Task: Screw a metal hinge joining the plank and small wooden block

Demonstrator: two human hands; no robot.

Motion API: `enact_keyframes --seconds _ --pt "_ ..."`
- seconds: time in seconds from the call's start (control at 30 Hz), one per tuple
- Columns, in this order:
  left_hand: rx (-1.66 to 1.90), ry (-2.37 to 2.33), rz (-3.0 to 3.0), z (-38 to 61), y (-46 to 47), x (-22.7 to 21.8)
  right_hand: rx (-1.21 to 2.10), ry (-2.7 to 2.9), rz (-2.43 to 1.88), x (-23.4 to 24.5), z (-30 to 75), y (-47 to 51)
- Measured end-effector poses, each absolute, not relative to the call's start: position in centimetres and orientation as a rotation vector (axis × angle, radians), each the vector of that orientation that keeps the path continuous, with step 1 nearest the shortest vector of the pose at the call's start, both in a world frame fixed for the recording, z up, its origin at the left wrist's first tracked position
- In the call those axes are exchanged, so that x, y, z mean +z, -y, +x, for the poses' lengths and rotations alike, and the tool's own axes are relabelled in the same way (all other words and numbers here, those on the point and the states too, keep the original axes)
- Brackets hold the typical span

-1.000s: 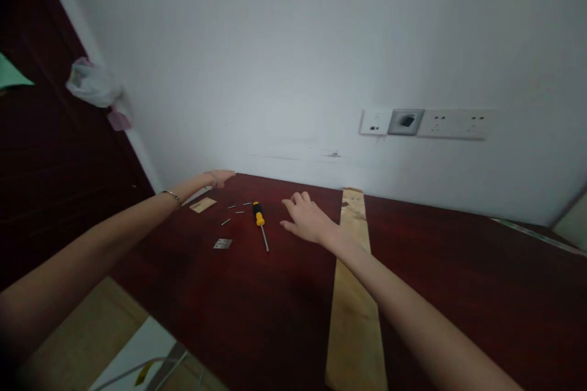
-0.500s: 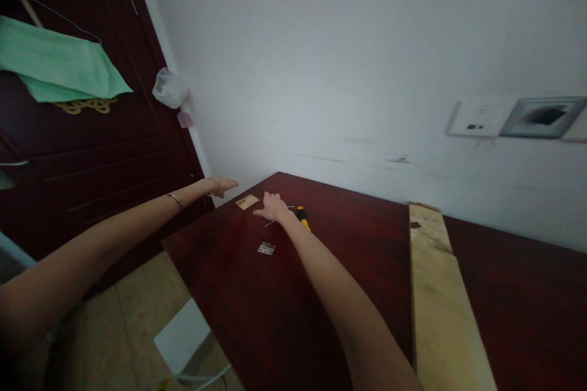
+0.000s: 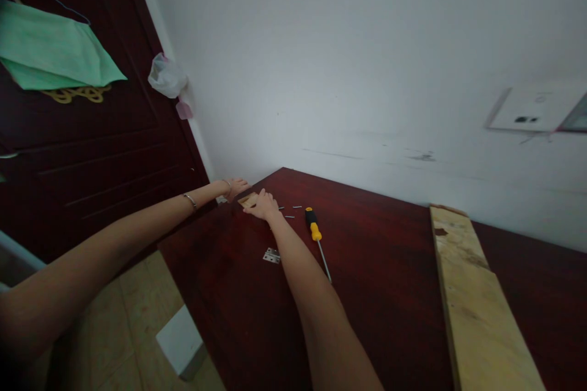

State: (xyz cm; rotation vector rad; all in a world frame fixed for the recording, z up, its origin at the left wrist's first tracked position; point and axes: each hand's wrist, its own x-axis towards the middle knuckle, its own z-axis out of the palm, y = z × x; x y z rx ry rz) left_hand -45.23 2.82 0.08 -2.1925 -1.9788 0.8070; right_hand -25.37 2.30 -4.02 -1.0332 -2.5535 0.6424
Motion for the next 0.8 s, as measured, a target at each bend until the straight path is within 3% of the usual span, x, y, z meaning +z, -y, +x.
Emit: enact_keyframes --seconds 0.5,0.8 --pt "0.841 1.904 -2.227 -44.0 -3.7 -1.9 0.554 2.521 -1.137 -5.9 -28.0 -2.8" --pt "0.791 1.897 -2.242 -43.9 -3.3 0.2 0.484 2.486 -1.148 -5.1 -27.1 -1.6"
